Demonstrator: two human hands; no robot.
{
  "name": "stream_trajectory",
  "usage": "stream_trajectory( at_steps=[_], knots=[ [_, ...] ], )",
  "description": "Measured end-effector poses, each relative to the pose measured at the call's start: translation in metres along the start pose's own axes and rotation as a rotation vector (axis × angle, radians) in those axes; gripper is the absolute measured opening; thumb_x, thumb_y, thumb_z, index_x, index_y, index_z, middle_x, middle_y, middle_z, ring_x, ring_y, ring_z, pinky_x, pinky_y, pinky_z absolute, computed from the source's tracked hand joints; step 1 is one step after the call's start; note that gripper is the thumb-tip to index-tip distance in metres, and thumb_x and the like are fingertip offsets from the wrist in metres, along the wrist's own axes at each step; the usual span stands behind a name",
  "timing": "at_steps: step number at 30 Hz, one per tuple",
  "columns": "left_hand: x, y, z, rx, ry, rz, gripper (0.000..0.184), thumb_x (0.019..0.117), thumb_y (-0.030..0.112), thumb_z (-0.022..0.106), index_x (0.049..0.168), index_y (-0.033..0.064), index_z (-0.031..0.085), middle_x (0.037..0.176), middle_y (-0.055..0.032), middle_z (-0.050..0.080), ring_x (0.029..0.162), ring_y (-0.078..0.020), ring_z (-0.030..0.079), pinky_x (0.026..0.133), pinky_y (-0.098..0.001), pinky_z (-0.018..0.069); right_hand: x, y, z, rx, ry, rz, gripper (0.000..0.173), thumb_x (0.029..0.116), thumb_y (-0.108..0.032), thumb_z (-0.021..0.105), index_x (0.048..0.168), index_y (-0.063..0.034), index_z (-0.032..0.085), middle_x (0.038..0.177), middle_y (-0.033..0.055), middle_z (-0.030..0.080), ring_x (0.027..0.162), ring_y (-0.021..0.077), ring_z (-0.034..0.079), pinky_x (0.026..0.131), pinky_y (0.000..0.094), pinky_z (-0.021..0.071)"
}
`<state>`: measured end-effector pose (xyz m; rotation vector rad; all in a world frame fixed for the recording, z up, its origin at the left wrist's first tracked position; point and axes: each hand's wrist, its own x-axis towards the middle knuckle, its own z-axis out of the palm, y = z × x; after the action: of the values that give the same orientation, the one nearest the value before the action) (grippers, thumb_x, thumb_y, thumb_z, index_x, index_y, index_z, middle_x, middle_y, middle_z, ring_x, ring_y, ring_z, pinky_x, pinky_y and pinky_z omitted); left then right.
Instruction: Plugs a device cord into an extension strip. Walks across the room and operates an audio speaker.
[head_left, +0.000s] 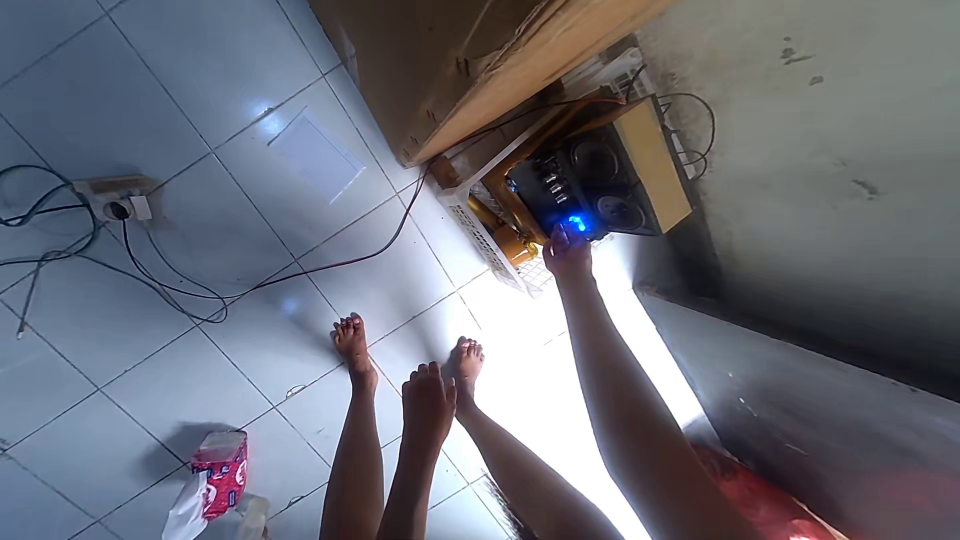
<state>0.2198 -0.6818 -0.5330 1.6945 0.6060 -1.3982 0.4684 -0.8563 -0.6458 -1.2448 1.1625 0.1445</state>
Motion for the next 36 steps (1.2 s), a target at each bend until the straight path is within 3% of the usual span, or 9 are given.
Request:
stream_trajectory(
  at_steps=[9,17,19,21,22,24,26,30,36],
  knots=[
    [-0.002,-0.002,-0.001,-0.023,0.01,0.01,0.047,0.1095,0.026,0.046,0.146,-0.0038,0.048,0.143,-0.0247,0.054,0.136,-0.0377,0.051,0.112,-0.0511,0.0375,-0.005,0.001,0.001,0.008,-0.022,-0.018,0.046,0.1152,-0.028,0.019,0.156,-0.009,0.031,0.158,0.0072,0.042,0.138,0.0153,0.049,0.11,0.0316,0.0403],
    [-0.005,0.008,-0.001,-0.015,0.002,0.03,0.048,0.1096,0.026,0.045,0.147,-0.0045,0.047,0.143,-0.025,0.054,0.135,-0.038,0.051,0.112,-0.051,0.0373,-0.003,0.019,-0.005,-0.078,-0.004,-0.024,0.052,0.1131,-0.041,0.028,0.153,-0.0085,0.033,0.146,0.0088,0.049,0.122,0.0134,0.055,0.1,0.0288,0.0442],
    [-0.005,0.01,0.001,0.004,0.001,0.036,0.048,0.1095,0.026,0.045,0.146,-0.0045,0.048,0.143,-0.0249,0.055,0.135,-0.0379,0.051,0.111,-0.0513,0.0378,-0.008,0.028,-0.007,-0.2,0.03,-0.083,0.046,0.1131,-0.037,0.034,0.144,-0.0031,0.043,0.122,0.0098,0.057,0.1,0.014,0.058,0.087,0.0305,0.0478],
    [-0.004,0.011,0.005,0.033,0.002,0.037,0.048,0.1093,0.026,0.045,0.146,-0.004,0.048,0.143,-0.0246,0.055,0.135,-0.0378,0.051,0.111,-0.0512,0.0382,-0.016,0.04,-0.009,-0.479,0.036,-0.224,0.039,0.1127,-0.028,0.038,0.127,0.0041,0.055,0.094,0.0097,0.059,0.076,0.0144,0.056,0.072,0.0305,0.0486],
    [-0.004,0.011,0.007,0.049,0.0,0.034,0.048,0.1094,0.026,0.045,0.146,-0.0038,0.048,0.143,-0.0246,0.055,0.135,-0.0377,0.051,0.111,-0.0512,0.0382,-0.02,0.047,-0.013,-0.675,-0.011,-0.326,0.039,0.112,-0.024,0.041,0.122,0.0088,0.059,0.094,0.0151,0.064,0.078,0.0186,0.06,0.074,0.0333,0.0501],
    [-0.003,0.013,0.011,0.083,-0.01,0.031,0.048,0.1095,0.027,0.045,0.146,-0.0036,0.048,0.144,-0.0244,0.054,0.135,-0.0376,0.051,0.112,-0.0512,0.0377,-0.028,0.06,-0.023,-1.074,-0.172,-0.499,0.038,0.1101,-0.021,0.046,0.124,0.0106,0.063,0.113,0.0277,0.069,0.105,0.0362,0.068,0.097,0.0493,0.0503],
    [-0.004,0.017,0.013,0.13,-0.019,0.036,0.048,0.1097,0.027,0.045,0.147,-0.0029,0.048,0.145,-0.0238,0.054,0.136,-0.0369,0.051,0.112,-0.0507,0.0376,-0.033,0.076,-0.032,-1.298,-0.3,-0.649,0.038,0.1081,-0.021,0.05,0.128,0.0087,0.063,0.129,0.0309,0.063,0.124,0.0458,0.06,0.108,0.0587,0.0417],
    [-0.007,0.018,0.008,0.243,-0.01,0.018,0.05,0.1099,0.028,0.044,0.149,-0.003,0.046,0.14,-0.0249,0.057,0.132,-0.0372,0.055,0.113,-0.0514,0.0375,-0.015,0.106,-0.051,-1.272,-0.304,-1.007,0.032,0.1051,-0.011,0.049,0.121,0.0089,0.068,0.122,0.0324,0.065,0.12,0.0518,0.06,0.103,0.0621,0.0447],
    [-0.037,0.036,-0.017,0.519,-0.135,-0.11,0.049,0.1106,0.034,0.043,0.133,-0.0072,0.058,0.116,-0.029,0.068,0.113,-0.0426,0.066,0.096,-0.0543,0.0501,0.011,0.128,-0.06,-1.108,-0.164,-1.468,0.021,0.096,-0.002,0.056,0.102,0.0061,0.074,0.097,0.0264,0.072,0.09,0.046,0.071,0.073,0.0533,0.0572]
  ],
)
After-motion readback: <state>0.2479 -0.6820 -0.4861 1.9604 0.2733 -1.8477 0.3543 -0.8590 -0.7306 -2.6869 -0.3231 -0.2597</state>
